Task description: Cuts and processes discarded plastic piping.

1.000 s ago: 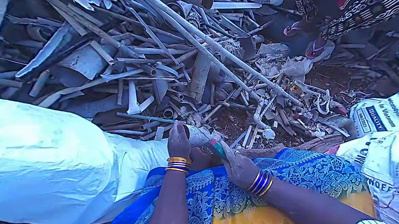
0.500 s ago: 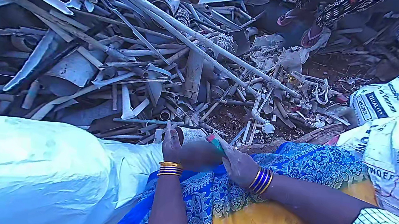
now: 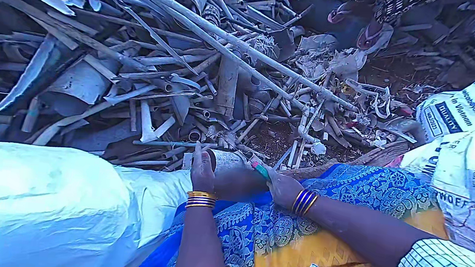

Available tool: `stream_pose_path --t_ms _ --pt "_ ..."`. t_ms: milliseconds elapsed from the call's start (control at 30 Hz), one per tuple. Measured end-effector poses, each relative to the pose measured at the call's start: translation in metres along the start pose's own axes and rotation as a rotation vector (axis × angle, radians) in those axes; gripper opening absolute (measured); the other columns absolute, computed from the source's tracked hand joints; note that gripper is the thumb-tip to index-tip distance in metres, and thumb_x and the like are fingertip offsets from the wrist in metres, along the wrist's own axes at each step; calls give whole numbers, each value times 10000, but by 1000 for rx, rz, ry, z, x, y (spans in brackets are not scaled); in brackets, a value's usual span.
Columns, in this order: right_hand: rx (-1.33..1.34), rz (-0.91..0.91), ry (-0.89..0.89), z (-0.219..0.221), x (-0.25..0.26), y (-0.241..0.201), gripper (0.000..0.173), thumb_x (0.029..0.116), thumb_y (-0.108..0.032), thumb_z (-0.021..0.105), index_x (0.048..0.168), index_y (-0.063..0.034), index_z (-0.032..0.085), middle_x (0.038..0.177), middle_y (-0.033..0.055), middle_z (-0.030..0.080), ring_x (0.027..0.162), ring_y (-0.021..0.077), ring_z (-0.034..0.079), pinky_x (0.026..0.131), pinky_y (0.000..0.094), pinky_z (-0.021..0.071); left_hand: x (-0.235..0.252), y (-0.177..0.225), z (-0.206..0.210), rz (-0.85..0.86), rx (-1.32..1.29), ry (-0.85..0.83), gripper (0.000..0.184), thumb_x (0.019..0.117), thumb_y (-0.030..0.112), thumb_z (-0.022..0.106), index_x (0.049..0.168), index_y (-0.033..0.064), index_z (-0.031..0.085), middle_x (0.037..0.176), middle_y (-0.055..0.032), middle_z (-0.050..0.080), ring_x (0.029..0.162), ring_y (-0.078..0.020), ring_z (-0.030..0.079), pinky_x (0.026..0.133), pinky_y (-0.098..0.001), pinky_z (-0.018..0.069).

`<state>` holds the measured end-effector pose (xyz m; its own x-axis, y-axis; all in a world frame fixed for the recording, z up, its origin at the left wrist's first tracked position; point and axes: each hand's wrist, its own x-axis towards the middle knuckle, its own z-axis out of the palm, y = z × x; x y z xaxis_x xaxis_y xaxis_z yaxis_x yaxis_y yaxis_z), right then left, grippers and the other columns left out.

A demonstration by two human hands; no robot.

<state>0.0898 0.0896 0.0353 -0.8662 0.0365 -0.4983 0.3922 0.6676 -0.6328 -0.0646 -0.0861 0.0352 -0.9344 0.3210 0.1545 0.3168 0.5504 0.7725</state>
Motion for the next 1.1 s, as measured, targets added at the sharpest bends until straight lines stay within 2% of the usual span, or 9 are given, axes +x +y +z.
stream_pose_path --t_ms 100,233,333,400,500,667,800,967,1100 --pt "41 -153 183 1 -12 -6 564 1102 -217 410 1617 -44 259 1313 265 632 1178 410 655 997 546 513 -1 1 3 -38 21 42 592 1117 313 261 1535 -90 369 1561 -307 413 1507 -338 368 1256 -388 227" --pt "25 47 -44 8 4 4 555 1111 -206 395 1594 0 215 1357 285 580 1243 414 614 1044 556 482 0 11 7 -137 52 108 528 1135 258 273 1485 -94 453 1529 -304 459 1491 -338 395 1250 -389 232" --pt "113 -71 150 1 -7 -4 549 1110 -218 411 1598 -10 265 1353 259 608 1233 385 630 1058 522 481 2 19 8 -176 93 118 521 1139 254 277 1459 -104 480 1500 -297 496 1468 -322 431 1238 -398 258" --pt "102 -186 249 6 -16 -6 553 1096 -210 432 1589 1 296 1295 262 649 1158 399 673 992 527 524 0 24 9 -190 124 124 516 1138 253 288 1432 -114 503 1470 -304 522 1448 -335 454 1225 -415 278" --pt "50 -6 -38 11 -9 -1 555 1113 -207 393 1595 -1 212 1328 281 597 1226 406 626 1040 537 490 -1 29 12 -230 149 145 519 1142 263 279 1443 -96 503 1485 -288 517 1457 -321 447 1230 -407 272" --pt "92 -129 139 0 -20 -6 573 1102 -216 420 1616 -33 245 1311 262 634 1184 400 656 1012 536 506 1 33 14 -275 199 163 521 1144 260 264 1444 -92 503 1493 -285 510 1453 -329 451 1225 -422 278" --pt "41 19 -91 9 -6 4 536 1111 -202 403 1573 14 239 1304 291 600 1226 415 620 1038 549 483 2 39 17 -328 204 172 525 1145 292 274 1456 -62 506 1491 -265 521 1449 -320 458 1217 -430 294" --pt "108 -139 144 -1 -15 2 551 1102 -212 415 1605 -33 279 1332 248 624 1213 376 641 1033 523 494 5 36 12 -357 198 139 506 1139 304 326 1447 -52 509 1466 -271 537 1423 -334 481 1192 -458 326" --pt "36 58 -56 -1 0 13 514 1101 -174 405 1561 14 272 1311 289 603 1232 414 617 1038 554 478 6 29 9 -333 170 125 495 1134 314 362 1443 -36 524 1447 -259 559 1402 -327 502 1179 -466 337"
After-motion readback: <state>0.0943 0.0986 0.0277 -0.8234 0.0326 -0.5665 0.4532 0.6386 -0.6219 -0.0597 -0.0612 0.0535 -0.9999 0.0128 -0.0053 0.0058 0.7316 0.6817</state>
